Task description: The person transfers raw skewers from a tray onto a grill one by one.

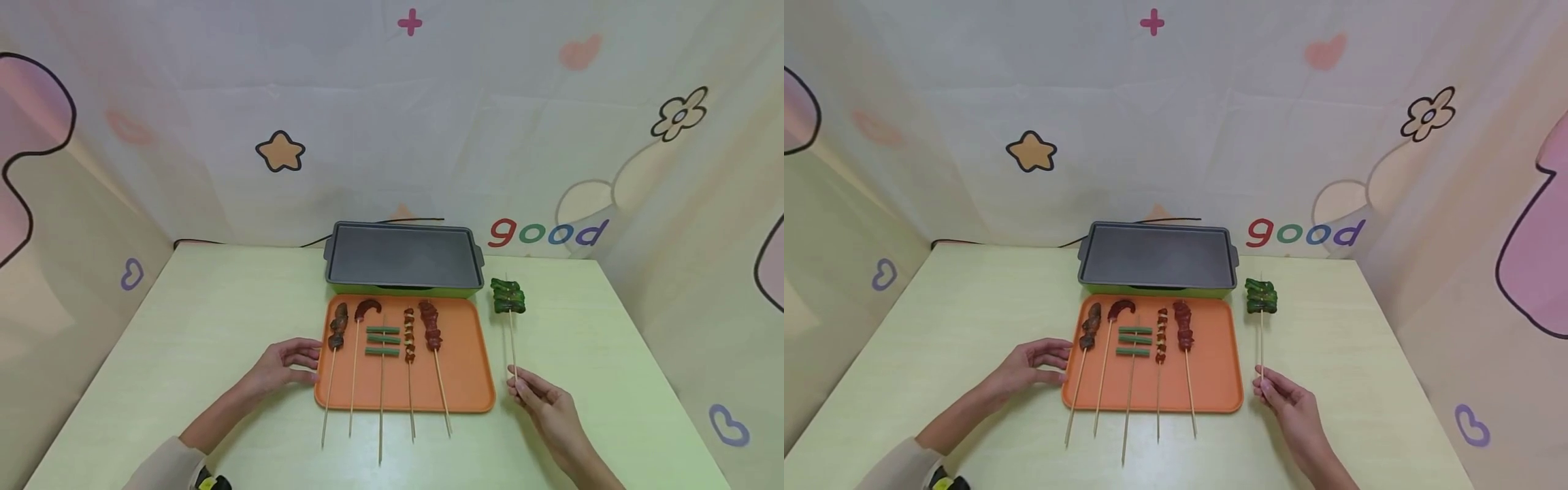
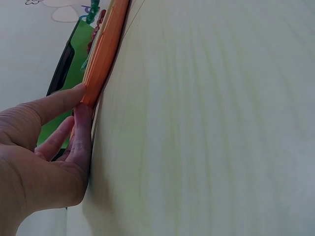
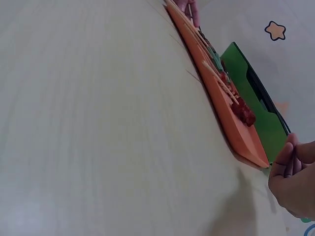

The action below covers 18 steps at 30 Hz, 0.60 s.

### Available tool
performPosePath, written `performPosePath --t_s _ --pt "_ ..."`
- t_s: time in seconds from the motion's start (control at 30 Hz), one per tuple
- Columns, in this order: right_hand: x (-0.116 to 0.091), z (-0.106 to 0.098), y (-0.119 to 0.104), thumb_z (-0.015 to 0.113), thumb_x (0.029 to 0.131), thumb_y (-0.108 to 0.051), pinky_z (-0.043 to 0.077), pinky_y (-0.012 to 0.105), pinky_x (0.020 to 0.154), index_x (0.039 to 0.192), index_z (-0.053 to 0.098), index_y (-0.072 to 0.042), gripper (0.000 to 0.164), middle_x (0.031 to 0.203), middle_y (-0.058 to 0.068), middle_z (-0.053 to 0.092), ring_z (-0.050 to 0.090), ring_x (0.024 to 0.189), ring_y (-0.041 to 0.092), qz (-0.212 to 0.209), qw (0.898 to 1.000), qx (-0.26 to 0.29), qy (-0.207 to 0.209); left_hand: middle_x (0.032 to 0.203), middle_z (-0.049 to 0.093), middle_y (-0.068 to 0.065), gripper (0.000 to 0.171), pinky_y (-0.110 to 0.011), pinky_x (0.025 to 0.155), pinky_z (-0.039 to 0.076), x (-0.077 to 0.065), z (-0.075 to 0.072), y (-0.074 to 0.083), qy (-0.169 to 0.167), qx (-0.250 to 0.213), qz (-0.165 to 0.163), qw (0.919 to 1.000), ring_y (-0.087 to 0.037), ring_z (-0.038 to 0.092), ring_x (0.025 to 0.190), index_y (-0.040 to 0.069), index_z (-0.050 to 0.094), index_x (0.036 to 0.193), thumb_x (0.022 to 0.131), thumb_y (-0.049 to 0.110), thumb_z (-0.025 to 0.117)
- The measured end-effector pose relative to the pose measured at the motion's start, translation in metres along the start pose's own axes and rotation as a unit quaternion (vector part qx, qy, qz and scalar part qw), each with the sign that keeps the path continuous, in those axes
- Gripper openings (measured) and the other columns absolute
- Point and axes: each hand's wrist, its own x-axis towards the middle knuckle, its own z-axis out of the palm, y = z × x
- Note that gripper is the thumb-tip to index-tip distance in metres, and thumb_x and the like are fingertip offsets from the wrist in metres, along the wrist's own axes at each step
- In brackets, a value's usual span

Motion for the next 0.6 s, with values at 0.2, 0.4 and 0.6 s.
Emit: performPosePath --t_s 0.2,0.4,0.6 --pt "0.012 0.003 -0.013 0.059 0.103 -0.009 0.055 0.017 0.090 0.128 0.066 -0.009 0.025 0.107 -0.011 0.074 0.069 0.099 0.002 -0.069 0.997 0.022 -0.035 0.123 0.068 -0.016 0.060 -0.017 0.085 0.054 0.000 -0.001 0.000 -0.004 0.003 0.004 1.0000 -0.011 0.067 0.101 -0.002 0.058 0.139 0.085 0.007 0.082" --pt "0.025 0.009 -0.023 0.058 0.104 -0.008 0.055 0.017 0.090 0.139 0.054 0.010 0.040 0.107 -0.012 0.073 0.068 0.098 0.000 -0.099 0.993 0.019 -0.061 0.124 0.068 -0.018 0.060 -0.018 0.084 0.055 -0.001 0.000 0.001 -0.009 0.005 0.008 0.9999 -0.011 0.068 0.101 -0.003 0.057 0.139 0.085 0.008 0.082" --pt "0.040 0.020 -0.031 0.058 0.103 -0.008 0.055 0.017 0.091 0.143 0.046 0.016 0.048 0.106 -0.012 0.072 0.067 0.097 0.000 -0.090 0.993 0.023 -0.074 0.123 0.068 -0.017 0.059 -0.017 0.085 0.053 0.000 0.001 0.001 -0.006 0.014 0.002 0.9999 -0.011 0.068 0.100 -0.002 0.058 0.138 0.085 0.006 0.082"
